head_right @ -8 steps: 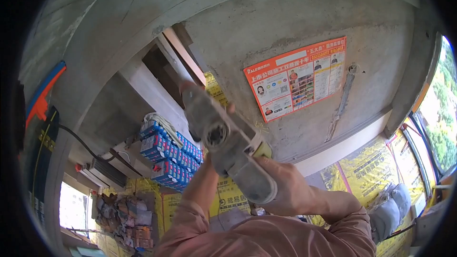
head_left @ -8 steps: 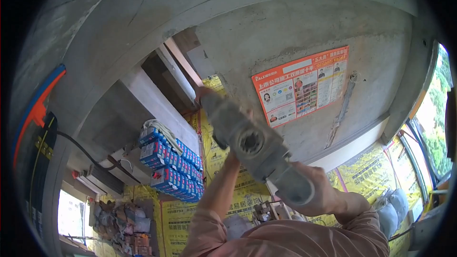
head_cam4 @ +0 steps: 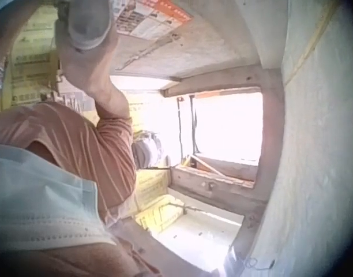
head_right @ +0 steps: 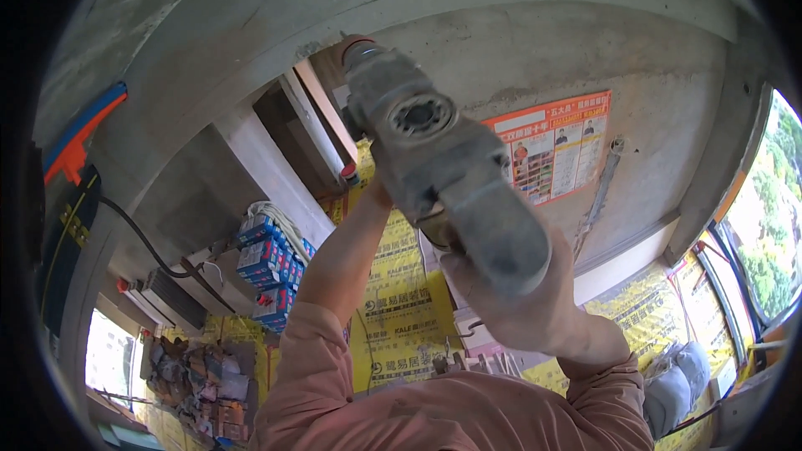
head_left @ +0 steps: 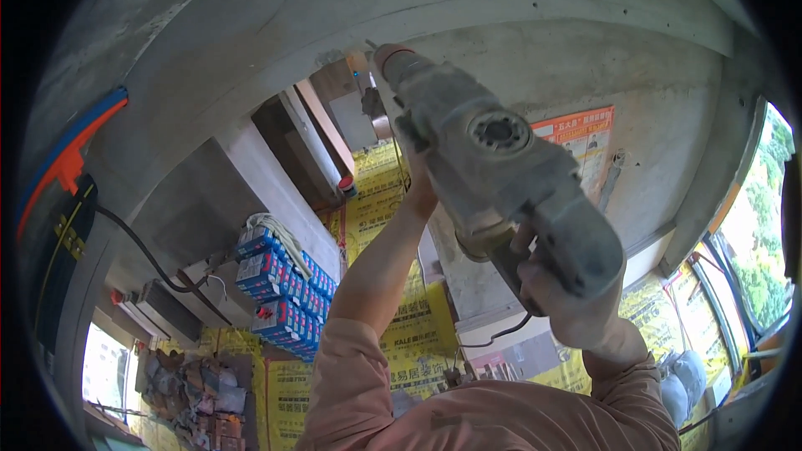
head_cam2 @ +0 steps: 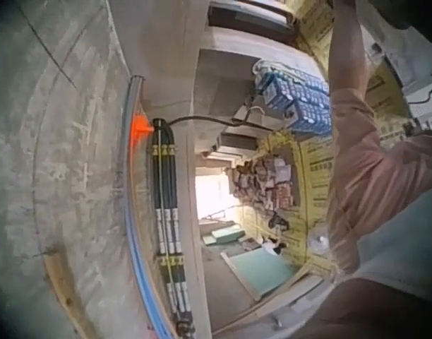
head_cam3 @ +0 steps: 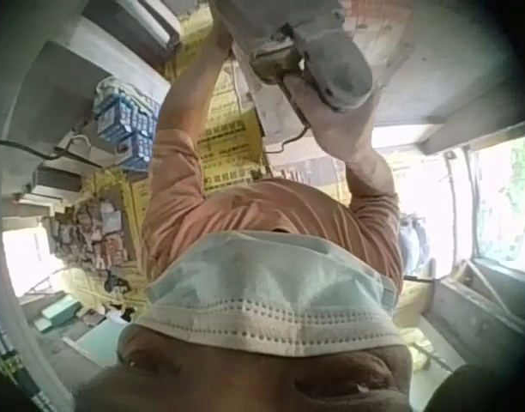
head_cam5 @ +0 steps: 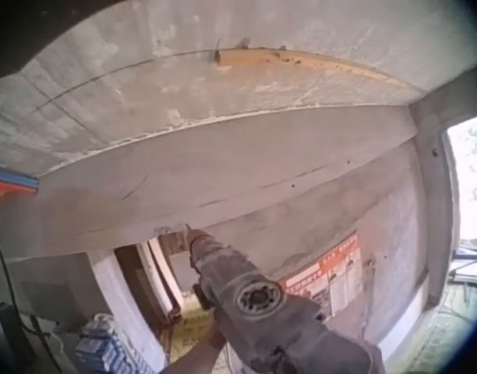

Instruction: The recorder uses a rotary hammer drill to create holes and chip at a concrete beam in an indoor renovation site.

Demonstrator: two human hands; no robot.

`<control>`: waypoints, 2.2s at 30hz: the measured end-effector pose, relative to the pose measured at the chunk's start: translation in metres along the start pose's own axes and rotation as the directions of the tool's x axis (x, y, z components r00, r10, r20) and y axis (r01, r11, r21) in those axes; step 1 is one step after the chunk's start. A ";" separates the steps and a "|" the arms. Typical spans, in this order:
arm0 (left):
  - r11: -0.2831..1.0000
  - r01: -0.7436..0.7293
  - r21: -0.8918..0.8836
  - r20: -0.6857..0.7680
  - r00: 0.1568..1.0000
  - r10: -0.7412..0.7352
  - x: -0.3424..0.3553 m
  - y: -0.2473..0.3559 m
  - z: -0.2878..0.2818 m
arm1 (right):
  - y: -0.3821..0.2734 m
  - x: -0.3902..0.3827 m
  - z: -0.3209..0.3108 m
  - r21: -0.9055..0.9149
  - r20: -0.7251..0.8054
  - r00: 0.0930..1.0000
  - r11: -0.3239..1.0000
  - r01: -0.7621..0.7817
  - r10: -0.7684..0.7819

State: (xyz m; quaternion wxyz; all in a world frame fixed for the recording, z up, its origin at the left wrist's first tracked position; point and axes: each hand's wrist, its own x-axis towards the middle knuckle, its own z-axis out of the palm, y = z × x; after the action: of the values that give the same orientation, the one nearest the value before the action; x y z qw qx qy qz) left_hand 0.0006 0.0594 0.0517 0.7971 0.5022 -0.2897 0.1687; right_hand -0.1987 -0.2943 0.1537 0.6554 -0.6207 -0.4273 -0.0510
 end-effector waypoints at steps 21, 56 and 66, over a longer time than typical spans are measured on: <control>0.990 0.033 -0.140 -0.140 0.989 -0.053 0.064 0.008 0.043 | 0.017 0.037 0.030 0.114 -0.242 0.970 0.991 0.070 -0.040; 0.806 -0.133 0.577 -0.199 0.934 0.297 0.071 0.039 0.093 | -0.048 0.073 0.072 -0.133 -0.323 0.940 0.989 0.068 -0.109; 0.832 -0.275 0.482 -0.152 0.909 0.389 0.084 0.017 0.087 | -0.053 0.074 0.084 -0.218 -0.405 0.911 0.976 -0.008 -0.083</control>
State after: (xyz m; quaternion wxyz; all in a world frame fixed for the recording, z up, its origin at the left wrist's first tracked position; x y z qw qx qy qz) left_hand 0.0305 -0.0129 0.1453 0.6464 0.5895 -0.2260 0.4283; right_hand -0.2255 -0.1999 0.2291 0.6584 -0.6550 -0.2836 -0.2390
